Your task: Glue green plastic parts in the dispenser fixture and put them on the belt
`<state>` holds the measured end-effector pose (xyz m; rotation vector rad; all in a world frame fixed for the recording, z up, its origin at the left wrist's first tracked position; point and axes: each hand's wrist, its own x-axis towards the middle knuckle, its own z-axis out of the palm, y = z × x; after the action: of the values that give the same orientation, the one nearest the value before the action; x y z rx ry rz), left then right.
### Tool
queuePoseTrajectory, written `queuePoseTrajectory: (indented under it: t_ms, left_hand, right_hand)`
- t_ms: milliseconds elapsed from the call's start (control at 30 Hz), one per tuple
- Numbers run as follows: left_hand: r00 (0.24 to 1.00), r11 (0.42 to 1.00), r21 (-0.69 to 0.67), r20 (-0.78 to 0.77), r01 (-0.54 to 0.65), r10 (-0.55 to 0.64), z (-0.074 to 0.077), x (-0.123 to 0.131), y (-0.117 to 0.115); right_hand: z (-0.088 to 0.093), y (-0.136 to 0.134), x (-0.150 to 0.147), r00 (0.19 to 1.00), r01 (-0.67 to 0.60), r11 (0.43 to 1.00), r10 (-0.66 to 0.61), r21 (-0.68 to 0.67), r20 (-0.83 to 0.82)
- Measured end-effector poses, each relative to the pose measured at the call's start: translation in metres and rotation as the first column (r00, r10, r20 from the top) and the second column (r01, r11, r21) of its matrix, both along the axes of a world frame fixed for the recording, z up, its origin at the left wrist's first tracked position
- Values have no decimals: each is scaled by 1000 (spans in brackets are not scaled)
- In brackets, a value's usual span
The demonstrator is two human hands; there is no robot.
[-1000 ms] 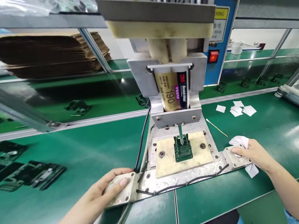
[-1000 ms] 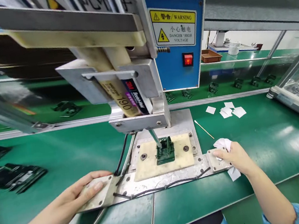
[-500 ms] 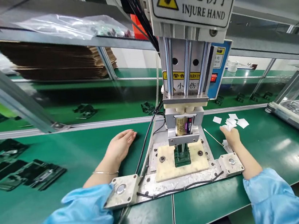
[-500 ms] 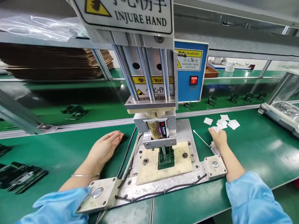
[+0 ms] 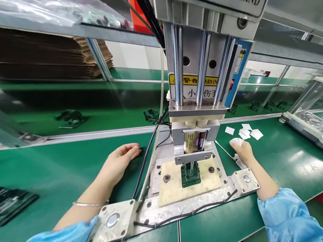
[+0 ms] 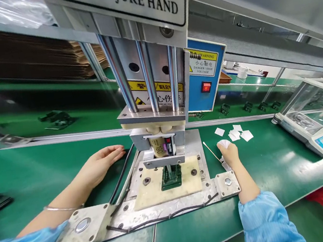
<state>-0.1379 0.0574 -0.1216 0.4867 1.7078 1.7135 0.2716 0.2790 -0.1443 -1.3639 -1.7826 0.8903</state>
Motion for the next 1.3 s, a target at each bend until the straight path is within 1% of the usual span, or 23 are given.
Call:
queuePoseTrajectory:
  t_ms: [233, 333, 400, 467, 600, 633, 667, 700, 733, 767, 800, 833, 867, 900, 933, 967, 1033, 1067, 1133, 1167, 1233, 1267, 1300]
  left_hand:
    - [999, 1000, -16, -33, 12, -13, -3, -3, -2]
    - [998, 1000, -14, -55, 22, -23, -4, -3, -3]
    - [998, 1000, -17, -62, 26, -27, -4, -3, -3]
    - [998, 999, -21, -62, 26, -27, -3, -3, -3]
    - [998, 999, -29, -67, 18, -20, -2, -1, -3]
    - [997, 999, -33, -70, 17, -19, -1, -1, -3]
    - [997, 999, -37, -73, 16, -18, -1, -1, -3]
    - [997, 999, -40, -76, 15, -18, -1, -1, -3]
    - [997, 999, -44, -79, 13, -17, 0, 0, -3]
    - [997, 999, -47, -80, 11, -15, 0, 0, -3]
    - [997, 999, -48, -81, 9, -13, 1, 0, -3]
    - [997, 999, -49, -81, 9, -13, 1, 1, -3]
    - [997, 999, -48, -81, 9, -13, 1, 1, -3]
    - [997, 999, -49, -81, 9, -13, 1, 1, -3]
    - [997, 999, -49, -81, 10, -14, 2, 2, -3]
    - [996, 999, -50, -83, 10, -14, 2, 2, -3]
    - [996, 999, -53, -88, 9, -14, 1, 1, -3]
    - [996, 999, -54, -92, 9, -14, 1, 1, -3]
    - [995, 998, -56, -100, 9, -15, 1, 1, -2]
    - [994, 998, -58, -104, 9, -15, 1, 0, -2]
    - [994, 998, -59, -109, 11, -17, 0, 0, -2]
    - [994, 998, -59, -110, 11, -18, 0, 0, -2]
    - [994, 998, -57, -110, 12, -18, -1, 0, -2]
  right_hand:
    - [0, -3, 0, 992, 77, 997, -79, -30, -97]
    - [-2, 0, 0, 966, 143, 987, -155, -69, -209]
    - [-3, 4, 3, 926, 210, 974, -225, -81, -304]
    - [-2, 9, 10, 868, 323, 944, -325, -71, -376]
    - [4, 15, 27, 740, 576, 818, -513, 15, -434]
    - [5, 14, 29, 739, 572, 820, -501, 26, -451]
    - [7, 12, 29, 764, 504, 864, -439, 12, -473]
    - [9, 10, 28, 802, 367, 930, -329, -25, -498]
    - [10, 7, 26, 829, 168, 983, -183, -77, -529]
    - [11, 5, 23, 822, -48, 991, -33, -127, -568]
    - [12, 3, 21, 786, -225, 961, 81, -162, -613]
    - [12, 3, 20, 745, -318, 932, 132, -173, -654]
    - [12, 4, 20, 715, -310, 935, 110, -173, -690]
    - [11, 6, 21, 695, -223, 960, 33, -172, -718]
    - [10, 9, 24, 672, -84, 981, -75, -177, -737]
    - [9, 13, 27, 640, 74, 980, -190, -186, -745]
    - [8, 20, 34, 578, 314, 930, -348, -193, -738]
    - [7, 22, 36, 568, 360, 915, -370, -182, -735]
    - [8, 21, 36, 592, 324, 934, -323, -149, -738]
    - [9, 19, 34, 620, 248, 959, -268, -141, -738]
    - [11, 15, 28, 662, 25, 989, -127, -148, -739]
    - [12, 14, 26, 663, -44, 986, -93, -163, -743]
    - [12, 13, 24, 656, -53, 983, -99, -177, -748]
